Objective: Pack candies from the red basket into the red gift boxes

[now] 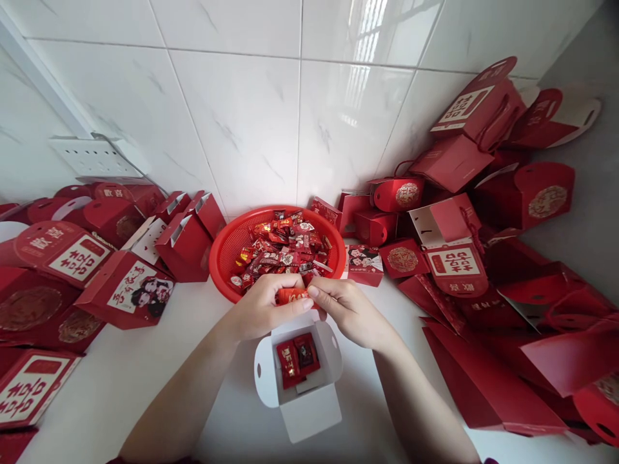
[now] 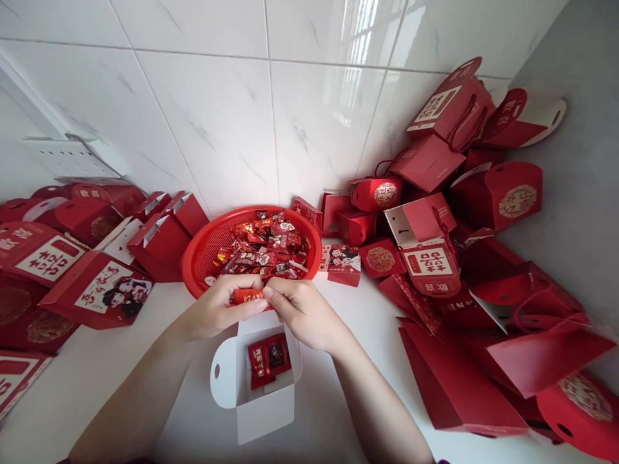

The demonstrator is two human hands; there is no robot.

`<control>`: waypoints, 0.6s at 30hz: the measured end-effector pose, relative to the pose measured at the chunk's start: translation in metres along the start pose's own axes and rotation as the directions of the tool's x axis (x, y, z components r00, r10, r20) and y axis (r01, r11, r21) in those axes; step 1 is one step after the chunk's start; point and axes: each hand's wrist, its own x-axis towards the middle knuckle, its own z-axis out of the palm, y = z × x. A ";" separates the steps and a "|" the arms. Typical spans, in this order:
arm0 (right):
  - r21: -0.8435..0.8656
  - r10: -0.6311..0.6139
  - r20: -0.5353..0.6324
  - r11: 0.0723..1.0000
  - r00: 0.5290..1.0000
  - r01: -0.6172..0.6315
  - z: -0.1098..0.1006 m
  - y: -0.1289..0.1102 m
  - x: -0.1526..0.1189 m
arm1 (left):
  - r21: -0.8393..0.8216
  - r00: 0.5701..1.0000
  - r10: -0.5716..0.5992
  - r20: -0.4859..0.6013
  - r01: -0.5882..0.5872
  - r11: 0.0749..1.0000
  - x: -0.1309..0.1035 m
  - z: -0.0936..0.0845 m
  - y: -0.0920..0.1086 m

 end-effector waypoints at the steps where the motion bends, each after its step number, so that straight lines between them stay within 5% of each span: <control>1: -0.020 -0.005 -0.006 1.000 1.000 0.005 0.002 0.000 0.000 | -0.002 1.000 -0.009 0.003 0.009 1.000 0.000 -0.001 -0.001; 18: -0.016 0.012 -0.009 1.000 1.000 -0.012 0.001 0.008 0.002 | -0.118 1.000 0.021 -0.007 -0.021 0.993 0.008 0.006 -0.005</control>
